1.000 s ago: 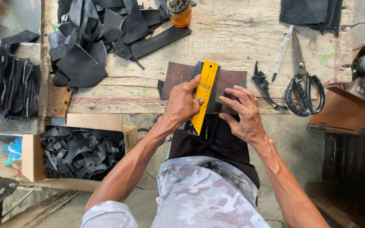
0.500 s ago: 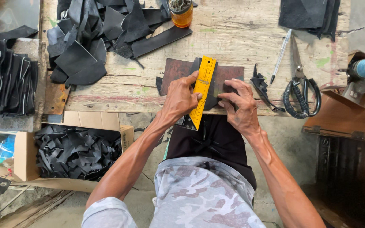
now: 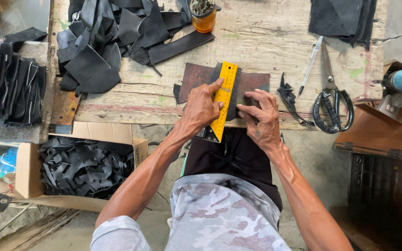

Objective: The person processes various black leather pieces by hand and using shears, applying a liquid from a jar with their fingers, marking a piece with a pen and ruler, and cutting along the lines.

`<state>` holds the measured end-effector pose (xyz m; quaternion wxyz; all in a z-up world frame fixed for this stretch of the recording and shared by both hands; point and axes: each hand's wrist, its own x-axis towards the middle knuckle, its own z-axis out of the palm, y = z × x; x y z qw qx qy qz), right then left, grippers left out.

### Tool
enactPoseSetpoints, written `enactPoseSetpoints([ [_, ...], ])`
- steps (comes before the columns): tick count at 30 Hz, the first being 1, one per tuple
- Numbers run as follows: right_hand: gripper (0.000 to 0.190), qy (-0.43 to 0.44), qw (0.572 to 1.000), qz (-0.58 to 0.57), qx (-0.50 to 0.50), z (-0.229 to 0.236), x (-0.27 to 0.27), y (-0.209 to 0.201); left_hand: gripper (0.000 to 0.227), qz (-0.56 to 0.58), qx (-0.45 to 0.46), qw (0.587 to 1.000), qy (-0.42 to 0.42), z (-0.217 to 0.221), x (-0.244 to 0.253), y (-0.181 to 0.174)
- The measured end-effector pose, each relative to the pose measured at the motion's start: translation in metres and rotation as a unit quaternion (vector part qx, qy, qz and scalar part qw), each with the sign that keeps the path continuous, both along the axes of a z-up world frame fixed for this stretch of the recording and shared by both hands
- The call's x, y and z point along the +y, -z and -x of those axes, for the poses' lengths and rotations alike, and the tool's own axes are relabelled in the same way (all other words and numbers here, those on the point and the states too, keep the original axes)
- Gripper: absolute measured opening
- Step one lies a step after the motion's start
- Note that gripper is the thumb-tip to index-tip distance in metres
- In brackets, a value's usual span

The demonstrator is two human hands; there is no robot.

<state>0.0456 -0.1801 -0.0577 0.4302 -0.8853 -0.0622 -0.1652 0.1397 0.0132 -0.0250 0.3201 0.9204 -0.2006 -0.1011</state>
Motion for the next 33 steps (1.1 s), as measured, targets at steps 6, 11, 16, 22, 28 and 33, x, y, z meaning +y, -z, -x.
enactPoseSetpoints([
  [6, 0.027, 0.004, 1.0, -0.009, -0.001, -0.001, -0.001, 0.001, 0.068, 0.01, 0.02, 1.0, -0.016, 0.0, -0.003, 0.004],
  [11, 0.028, 0.005, 1.0, -0.01, 0.0, -0.001, -0.001, 0.001, 0.066, 0.026, 0.021, 0.999, -0.02, 0.0, -0.007, 0.001],
  [16, 0.027, 0.006, 1.0, -0.009, 0.0, -0.001, -0.001, 0.003, 0.064, 0.039, 0.022, 0.999, -0.023, -0.001, -0.015, -0.001],
  [22, 0.026, 0.005, 1.0, -0.01, 0.006, -0.001, -0.001, 0.001, 0.066, 0.021, 0.039, 0.999, -0.026, 0.0, -0.019, -0.004],
  [28, 0.027, 0.009, 1.0, -0.014, 0.01, -0.001, -0.001, 0.0, 0.066, 0.0, 0.024, 1.0, -0.012, -0.001, -0.02, -0.003],
  [33, 0.02, 0.032, 0.997, -0.068, 0.014, -0.003, -0.011, -0.002, 0.064, -0.043, 0.043, 0.998, -0.019, -0.003, -0.023, -0.008],
])
